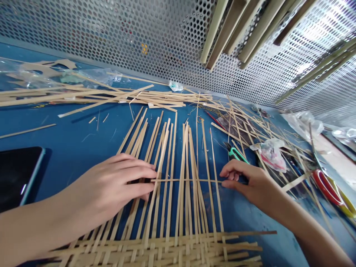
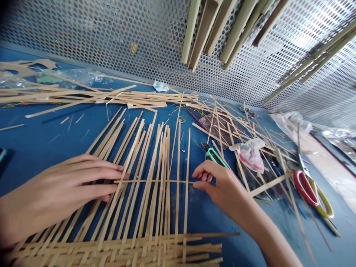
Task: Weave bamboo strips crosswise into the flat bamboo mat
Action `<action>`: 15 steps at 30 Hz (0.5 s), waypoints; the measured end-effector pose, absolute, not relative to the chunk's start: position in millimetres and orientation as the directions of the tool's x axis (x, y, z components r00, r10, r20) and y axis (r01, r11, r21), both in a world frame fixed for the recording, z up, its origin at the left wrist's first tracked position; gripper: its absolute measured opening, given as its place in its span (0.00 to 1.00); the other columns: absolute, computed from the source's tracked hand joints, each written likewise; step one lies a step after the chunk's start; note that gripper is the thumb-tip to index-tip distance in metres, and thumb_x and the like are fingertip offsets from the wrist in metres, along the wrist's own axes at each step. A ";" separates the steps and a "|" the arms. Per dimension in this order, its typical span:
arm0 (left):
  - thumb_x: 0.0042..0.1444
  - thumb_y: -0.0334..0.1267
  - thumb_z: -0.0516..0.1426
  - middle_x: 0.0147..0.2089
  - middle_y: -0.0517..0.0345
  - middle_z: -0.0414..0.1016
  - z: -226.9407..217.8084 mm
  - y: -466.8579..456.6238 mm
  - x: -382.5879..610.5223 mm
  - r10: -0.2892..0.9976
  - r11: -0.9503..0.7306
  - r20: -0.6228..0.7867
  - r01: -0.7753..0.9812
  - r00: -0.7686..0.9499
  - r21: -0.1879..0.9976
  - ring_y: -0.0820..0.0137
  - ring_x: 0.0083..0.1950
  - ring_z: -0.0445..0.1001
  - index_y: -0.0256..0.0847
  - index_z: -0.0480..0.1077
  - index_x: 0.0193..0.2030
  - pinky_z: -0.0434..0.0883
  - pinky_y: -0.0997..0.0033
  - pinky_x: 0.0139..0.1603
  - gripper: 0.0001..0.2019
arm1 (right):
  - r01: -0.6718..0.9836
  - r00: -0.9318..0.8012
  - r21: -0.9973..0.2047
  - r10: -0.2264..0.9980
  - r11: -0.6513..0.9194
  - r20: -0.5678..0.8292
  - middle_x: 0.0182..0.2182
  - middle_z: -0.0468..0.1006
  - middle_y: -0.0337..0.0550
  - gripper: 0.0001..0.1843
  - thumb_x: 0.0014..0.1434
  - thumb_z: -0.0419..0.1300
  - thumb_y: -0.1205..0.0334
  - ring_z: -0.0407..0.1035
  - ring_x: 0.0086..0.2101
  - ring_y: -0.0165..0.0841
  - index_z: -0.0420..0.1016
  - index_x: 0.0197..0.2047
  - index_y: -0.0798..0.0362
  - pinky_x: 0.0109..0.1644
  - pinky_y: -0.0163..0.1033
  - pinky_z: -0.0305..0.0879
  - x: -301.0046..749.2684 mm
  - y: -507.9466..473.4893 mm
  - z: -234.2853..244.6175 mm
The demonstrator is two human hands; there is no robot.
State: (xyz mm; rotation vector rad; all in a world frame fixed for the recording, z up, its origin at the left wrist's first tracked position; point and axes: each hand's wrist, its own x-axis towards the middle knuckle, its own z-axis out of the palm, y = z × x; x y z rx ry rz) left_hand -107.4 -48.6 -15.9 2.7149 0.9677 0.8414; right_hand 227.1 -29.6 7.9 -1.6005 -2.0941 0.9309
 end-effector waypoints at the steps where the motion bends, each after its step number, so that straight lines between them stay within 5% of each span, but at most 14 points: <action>1: 0.70 0.32 0.43 0.49 0.71 0.81 -16.4 -46.1 -111.1 0.581 -0.813 0.435 0.520 0.688 0.262 0.75 0.55 0.74 0.53 0.78 0.42 0.61 0.71 0.59 0.22 | 0.727 -0.308 -0.670 0.944 0.154 -0.117 0.25 0.74 0.38 0.02 0.52 0.62 0.64 0.66 0.27 0.32 0.75 0.28 0.50 0.33 0.36 0.64 228.5 -29.0 8.4; 5: 0.67 0.23 0.39 0.54 0.70 0.79 -20.1 -37.9 -120.9 0.448 -0.894 0.391 0.401 0.804 0.201 0.75 0.62 0.68 0.49 0.75 0.50 0.55 0.69 0.65 0.26 | 0.751 -0.325 -0.637 0.938 0.176 -0.123 0.23 0.72 0.36 0.06 0.53 0.60 0.62 0.65 0.25 0.31 0.73 0.25 0.50 0.31 0.36 0.61 226.2 -28.8 9.3; 9: 0.71 0.27 0.40 0.56 0.64 0.78 -21.0 -30.4 -121.2 0.383 -0.924 0.401 0.336 0.832 0.184 0.73 0.62 0.68 0.46 0.75 0.50 0.55 0.67 0.66 0.23 | 0.763 -0.304 -0.628 0.942 0.151 -0.144 0.23 0.72 0.36 0.05 0.52 0.60 0.61 0.64 0.26 0.32 0.73 0.25 0.50 0.32 0.36 0.61 223.8 -29.4 8.2; 15: 0.70 0.32 0.47 0.46 0.64 0.81 -12.0 -9.9 -114.5 0.379 -0.912 0.373 0.274 0.847 0.306 0.71 0.49 0.74 0.48 0.77 0.40 0.62 0.68 0.49 0.18 | 0.776 -0.294 -0.620 0.937 0.120 -0.186 0.24 0.73 0.37 0.05 0.51 0.61 0.60 0.65 0.28 0.33 0.74 0.26 0.49 0.34 0.38 0.61 226.2 -29.1 8.0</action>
